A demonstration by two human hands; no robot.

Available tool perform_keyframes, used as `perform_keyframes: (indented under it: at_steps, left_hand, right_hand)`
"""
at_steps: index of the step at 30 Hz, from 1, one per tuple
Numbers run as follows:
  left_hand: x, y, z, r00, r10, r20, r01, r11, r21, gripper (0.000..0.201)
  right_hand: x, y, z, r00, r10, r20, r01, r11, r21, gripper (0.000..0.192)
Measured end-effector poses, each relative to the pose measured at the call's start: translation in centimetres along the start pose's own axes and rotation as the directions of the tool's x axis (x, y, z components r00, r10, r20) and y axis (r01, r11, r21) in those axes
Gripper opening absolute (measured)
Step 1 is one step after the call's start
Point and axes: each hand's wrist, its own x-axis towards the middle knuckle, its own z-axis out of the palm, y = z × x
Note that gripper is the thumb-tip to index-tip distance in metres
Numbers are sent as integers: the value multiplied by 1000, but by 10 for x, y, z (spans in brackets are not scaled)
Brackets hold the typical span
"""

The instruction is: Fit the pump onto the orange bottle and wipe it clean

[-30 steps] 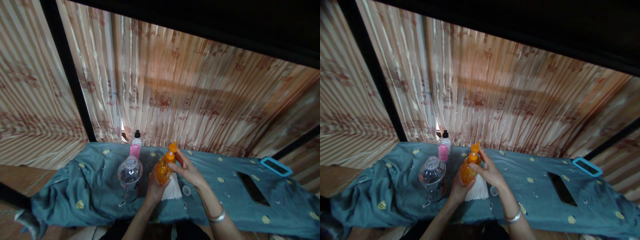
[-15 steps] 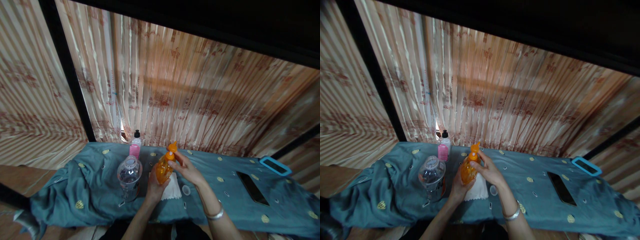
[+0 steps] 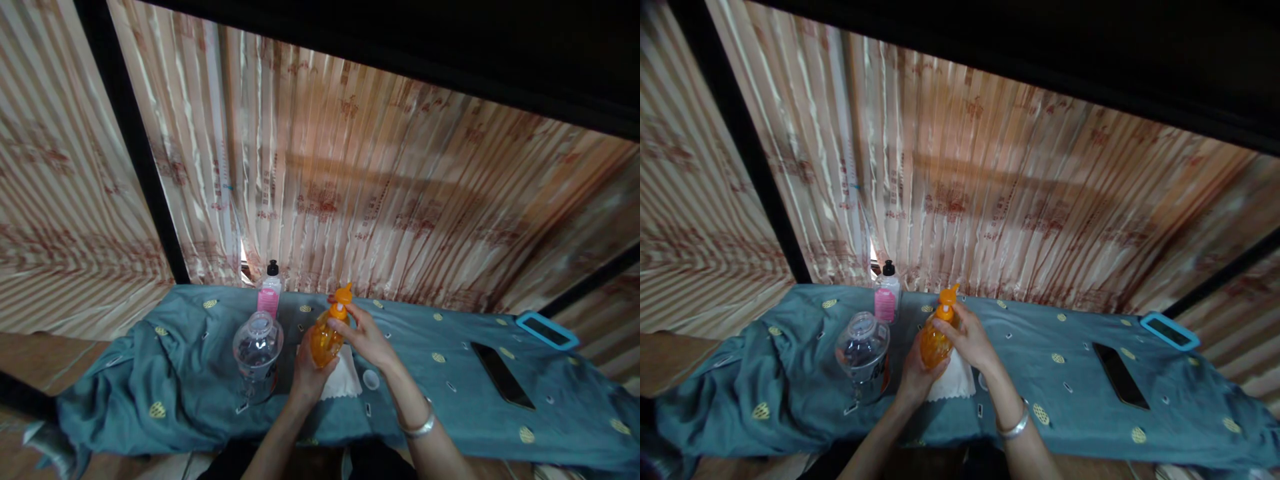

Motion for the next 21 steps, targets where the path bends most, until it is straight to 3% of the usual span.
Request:
perform_keyframes:
  at_steps: [2, 5, 9, 13, 18, 21]
  left_hand:
    - [0, 3, 1, 1000, -13, -7, 13, 1000, 0, 67]
    - [1, 7, 3, 999, -33, -27, 33, 999, -20, 65]
    - [0, 9, 7, 997, -69, -35, 65, 993, -96, 66]
    - [-1, 10, 7, 999, -43, 5, 43, 990, -137, 66]
    - [0, 11, 4, 999, -33, -15, 32, 998, -61, 62]
    - [1, 12, 1, 999, -22, 34, 22, 1000, 6, 69]
  right_hand:
    - [1, 1, 2, 1000, -10, 1, 10, 1000, 17, 34]
    - [-3, 1, 14, 994, 2, -112, -3, 1000, -9, 28]
    - [-14, 2, 33, 961, 56, -271, -77, 995, -68, 35]
    - [-18, 4, 47, 921, 20, -389, -67, 992, -107, 38]
    - [-16, 0, 50, 915, 22, -403, -74, 991, -114, 37]
    - [-29, 8, 38, 929, 69, -363, -119, 986, -117, 61]
